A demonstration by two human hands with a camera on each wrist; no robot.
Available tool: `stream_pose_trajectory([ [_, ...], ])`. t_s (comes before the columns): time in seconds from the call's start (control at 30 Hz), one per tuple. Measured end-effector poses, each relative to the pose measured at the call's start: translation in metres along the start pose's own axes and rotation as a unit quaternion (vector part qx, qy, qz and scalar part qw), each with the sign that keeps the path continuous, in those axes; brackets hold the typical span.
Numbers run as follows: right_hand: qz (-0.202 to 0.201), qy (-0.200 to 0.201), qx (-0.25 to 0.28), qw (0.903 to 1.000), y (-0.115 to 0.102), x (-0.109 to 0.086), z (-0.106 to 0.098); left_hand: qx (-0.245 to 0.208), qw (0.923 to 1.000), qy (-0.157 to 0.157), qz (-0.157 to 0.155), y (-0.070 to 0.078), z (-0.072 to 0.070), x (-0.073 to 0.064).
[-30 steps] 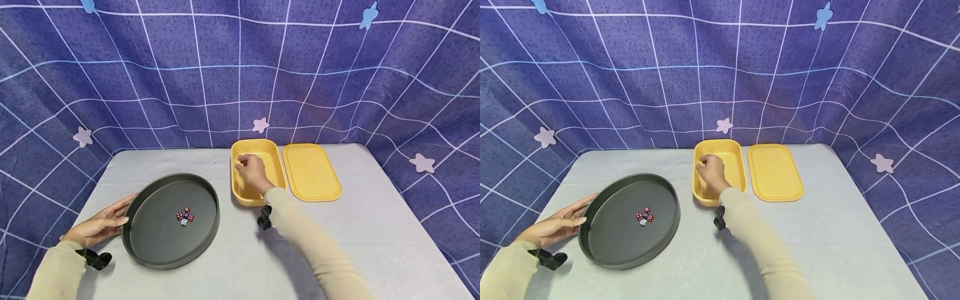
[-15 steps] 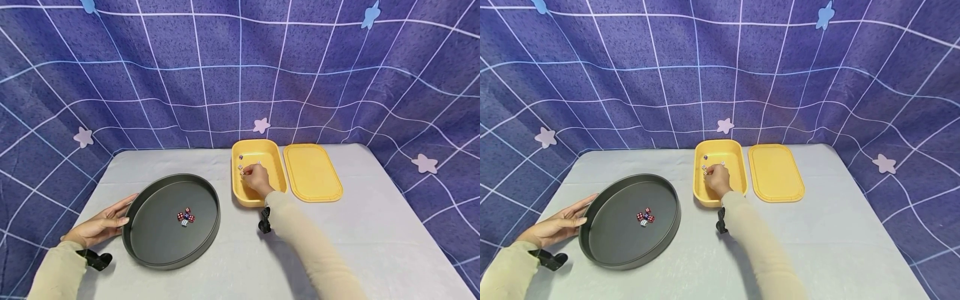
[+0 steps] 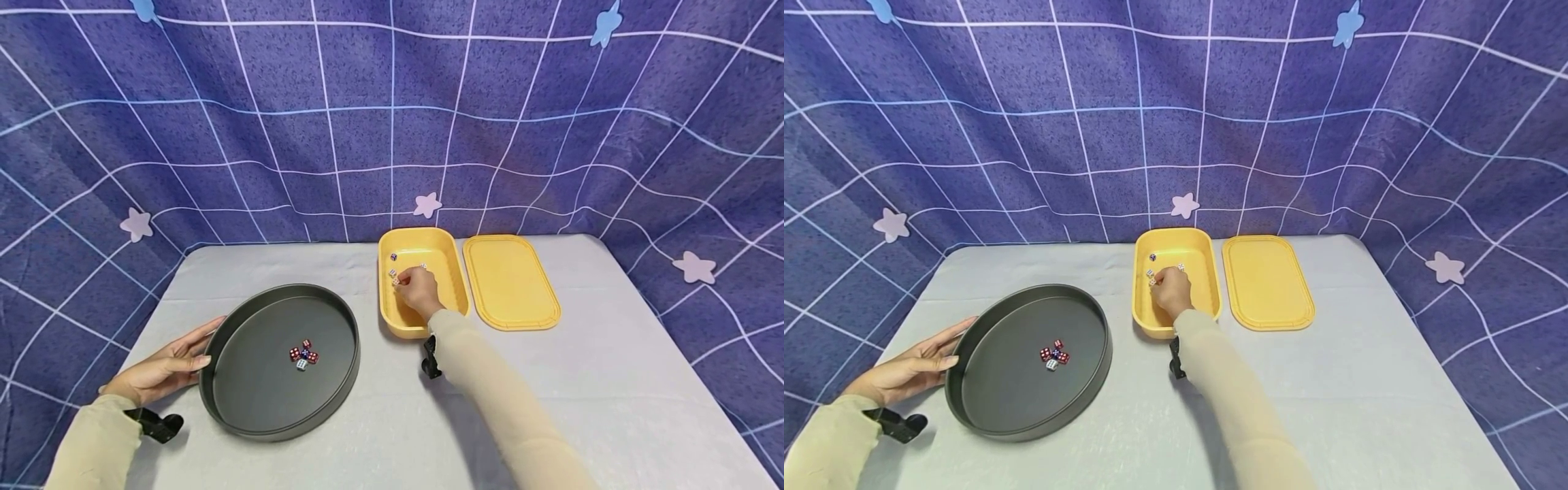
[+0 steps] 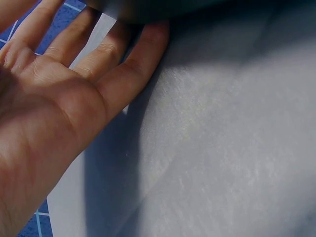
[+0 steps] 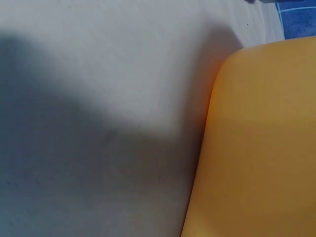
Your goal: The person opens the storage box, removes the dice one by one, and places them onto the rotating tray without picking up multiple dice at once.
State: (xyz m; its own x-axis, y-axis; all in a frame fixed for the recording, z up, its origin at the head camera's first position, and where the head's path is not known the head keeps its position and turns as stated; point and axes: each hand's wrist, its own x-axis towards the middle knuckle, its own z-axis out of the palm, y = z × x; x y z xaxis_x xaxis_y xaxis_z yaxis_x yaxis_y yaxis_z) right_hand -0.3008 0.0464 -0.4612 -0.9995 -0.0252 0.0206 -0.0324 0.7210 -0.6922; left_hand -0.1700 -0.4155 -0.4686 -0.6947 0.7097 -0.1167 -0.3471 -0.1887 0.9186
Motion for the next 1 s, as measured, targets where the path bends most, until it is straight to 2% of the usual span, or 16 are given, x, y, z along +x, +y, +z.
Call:
stream_pose_trajectory([
  [0.33,-0.001,0.01,-0.029,0.9995,-0.001,0.001,0.005,0.001,1.0,0.007,-0.004,-0.002,-0.001,-0.001],
  [0.7,0.004,0.015,-0.059,0.9981,-0.001,0.002,0.007,-0.024,0.9996,-0.017,0.005,-0.001,-0.002,0.002],
  [0.87,0.002,0.013,-0.053,0.9985,-0.005,0.001,0.003,-0.022,0.9997,-0.005,0.006,-0.003,-0.002,0.0],
  [1.0,-0.014,0.034,-0.039,0.9986,-0.015,-0.002,-0.003,-0.017,0.9998,0.001,0.006,-0.003,-0.002,0.0],
])
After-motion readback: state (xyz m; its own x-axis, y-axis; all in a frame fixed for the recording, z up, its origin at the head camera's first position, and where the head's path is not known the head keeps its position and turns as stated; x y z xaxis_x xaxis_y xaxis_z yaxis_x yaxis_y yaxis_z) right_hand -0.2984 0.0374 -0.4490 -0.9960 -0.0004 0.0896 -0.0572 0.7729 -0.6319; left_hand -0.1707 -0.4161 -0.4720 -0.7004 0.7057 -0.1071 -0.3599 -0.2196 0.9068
